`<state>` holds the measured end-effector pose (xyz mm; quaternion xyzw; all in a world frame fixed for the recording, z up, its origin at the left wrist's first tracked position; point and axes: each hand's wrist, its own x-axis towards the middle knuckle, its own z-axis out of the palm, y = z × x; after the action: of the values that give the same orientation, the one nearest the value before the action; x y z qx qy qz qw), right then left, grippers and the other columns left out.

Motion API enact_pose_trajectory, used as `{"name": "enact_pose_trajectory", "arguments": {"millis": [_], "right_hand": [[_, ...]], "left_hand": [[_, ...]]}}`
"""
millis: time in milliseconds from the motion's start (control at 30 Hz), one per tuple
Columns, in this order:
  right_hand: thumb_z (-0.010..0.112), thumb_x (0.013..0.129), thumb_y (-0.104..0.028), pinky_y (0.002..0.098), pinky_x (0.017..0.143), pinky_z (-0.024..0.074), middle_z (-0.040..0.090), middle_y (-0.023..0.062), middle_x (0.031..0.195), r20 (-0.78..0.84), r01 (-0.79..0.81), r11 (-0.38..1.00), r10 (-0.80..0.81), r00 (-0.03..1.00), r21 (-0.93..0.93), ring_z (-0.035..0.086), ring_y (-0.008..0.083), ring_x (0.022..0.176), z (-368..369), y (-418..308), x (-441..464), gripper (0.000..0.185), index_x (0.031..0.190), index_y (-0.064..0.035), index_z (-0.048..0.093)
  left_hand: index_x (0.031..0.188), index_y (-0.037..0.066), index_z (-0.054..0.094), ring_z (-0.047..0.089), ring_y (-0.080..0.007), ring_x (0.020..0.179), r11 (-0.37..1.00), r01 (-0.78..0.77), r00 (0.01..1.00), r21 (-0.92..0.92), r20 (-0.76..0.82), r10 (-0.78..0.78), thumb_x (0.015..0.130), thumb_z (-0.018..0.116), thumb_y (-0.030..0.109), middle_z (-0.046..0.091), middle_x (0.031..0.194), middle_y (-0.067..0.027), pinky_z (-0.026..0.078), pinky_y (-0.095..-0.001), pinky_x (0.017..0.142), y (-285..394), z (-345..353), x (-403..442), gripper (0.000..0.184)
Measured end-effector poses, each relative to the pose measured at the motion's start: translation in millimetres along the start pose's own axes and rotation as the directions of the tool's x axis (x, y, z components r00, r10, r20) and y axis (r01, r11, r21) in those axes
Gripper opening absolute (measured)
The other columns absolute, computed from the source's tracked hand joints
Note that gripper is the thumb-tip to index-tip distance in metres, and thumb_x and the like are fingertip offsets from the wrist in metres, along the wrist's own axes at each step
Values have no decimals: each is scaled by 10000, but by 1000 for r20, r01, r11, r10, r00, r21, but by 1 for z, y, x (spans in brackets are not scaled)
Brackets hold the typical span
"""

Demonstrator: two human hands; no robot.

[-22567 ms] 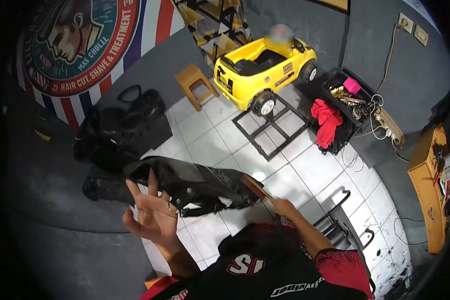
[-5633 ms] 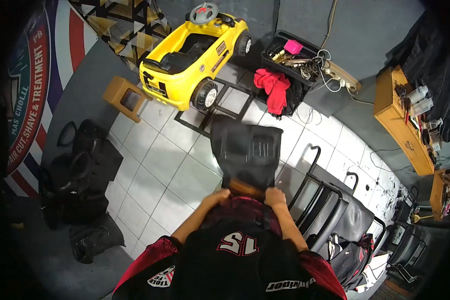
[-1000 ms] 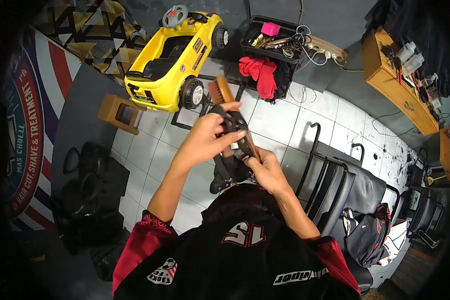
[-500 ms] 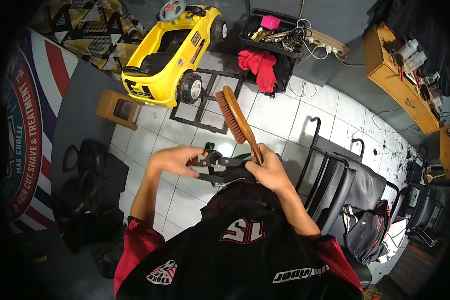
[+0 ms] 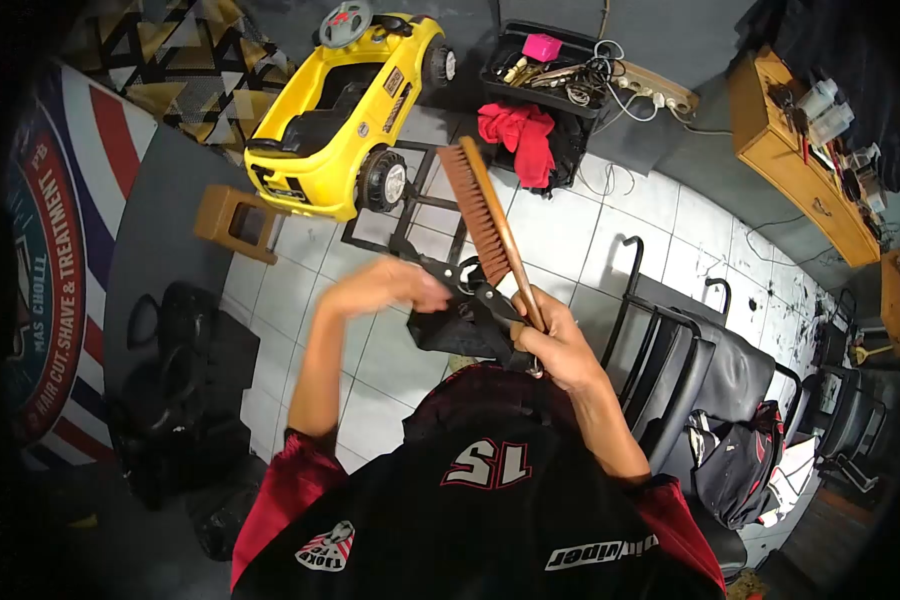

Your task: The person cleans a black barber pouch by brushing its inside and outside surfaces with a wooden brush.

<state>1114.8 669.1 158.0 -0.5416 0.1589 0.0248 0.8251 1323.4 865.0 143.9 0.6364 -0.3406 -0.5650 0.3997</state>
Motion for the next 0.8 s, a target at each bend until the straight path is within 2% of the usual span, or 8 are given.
{"name": "enact_pose_trajectory", "arguments": {"millis": [100, 233, 267, 500, 633, 700, 733, 800], "right_hand": [[451, 678, -13, 184, 464, 274, 382, -21, 635, 32, -57, 967, 51, 998, 247, 339, 36, 548, 0, -5, -3, 183, 852, -66, 433], [526, 688, -55, 185, 468, 285, 360, -37, 634, -40, -46, 998, 48, 998, 47, 332, 37, 534, -6, -4, -2, 218, 889, -28, 448], [560, 694, -88, 233, 482, 326, 373, -5, 608, -97, -63, 945, 33, 995, -320, 355, 72, 534, -13, -11, -5, 225, 878, 0, 464], [597, 649, -76, 369, 556, 419, 496, 144, 621, -246, -10, 534, -374, 894, -845, 528, 272, 587, -81, -32, 1, 243, 838, 12, 474], [682, 629, -34, 424, 610, 439, 543, 182, 729, -175, -133, 118, -776, 606, -984, 541, 374, 681, -148, -32, 53, 345, 870, 13, 440], [738, 600, -78, 432, 640, 429, 541, 183, 784, -129, -163, 51, -846, 518, -985, 534, 372, 719, -148, -48, 65, 396, 849, 23, 447], [768, 613, -166, 411, 588, 408, 501, 165, 698, -119, -119, 69, -858, 499, -991, 484, 339, 615, -149, -52, 68, 414, 833, 11, 465], [712, 725, -310, 364, 541, 416, 451, 105, 604, -378, -97, 413, -683, 625, -906, 489, 252, 556, -125, -58, 61, 410, 814, 5, 466]], "left_hand": [[1252, -24, 380, 521, -273, 1064, 776, -539, 840, 327, 139, 525, 757, 658, 179, 508, 1174, -163, 382, -332, 927, 30, 70, 10, 603], [1133, 27, 495, 523, -395, 963, 694, -389, 854, 606, -45, 518, 750, 601, 72, 571, 1050, -180, 413, -418, 843, -2, 96, 29, 400], [1081, 24, 519, 532, -401, 896, 751, -338, 900, 567, -37, 433, 751, 578, 46, 580, 978, -191, 430, -418, 776, -4, 95, 28, 336], [875, -18, 557, 529, -374, 624, 833, -207, 967, 513, -19, 252, 817, 548, 83, 555, 697, -203, 418, -386, 563, 8, 76, 4, 117], [842, -61, 581, 483, -119, 562, 848, 54, 970, 527, 176, -170, 858, 579, 214, 540, 598, -109, 420, -333, 548, 16, 62, -9, 276], [745, -37, 583, 433, -83, 555, 986, 89, 995, 138, -50, -83, 873, 562, 308, 532, 608, 6, 395, -288, 501, 18, 63, -12, 369], [945, -50, 593, 520, -83, 736, 985, 56, 984, -160, -161, -82, 884, 557, 272, 586, 835, 10, 454, -250, 627, 27, 66, -10, 329], [1202, -35, 462, 531, -139, 999, 853, -123, 977, -507, -211, 15, 884, 552, 185, 550, 1114, -74, 452, -274, 840, 48, 64, -7, 397]]}}
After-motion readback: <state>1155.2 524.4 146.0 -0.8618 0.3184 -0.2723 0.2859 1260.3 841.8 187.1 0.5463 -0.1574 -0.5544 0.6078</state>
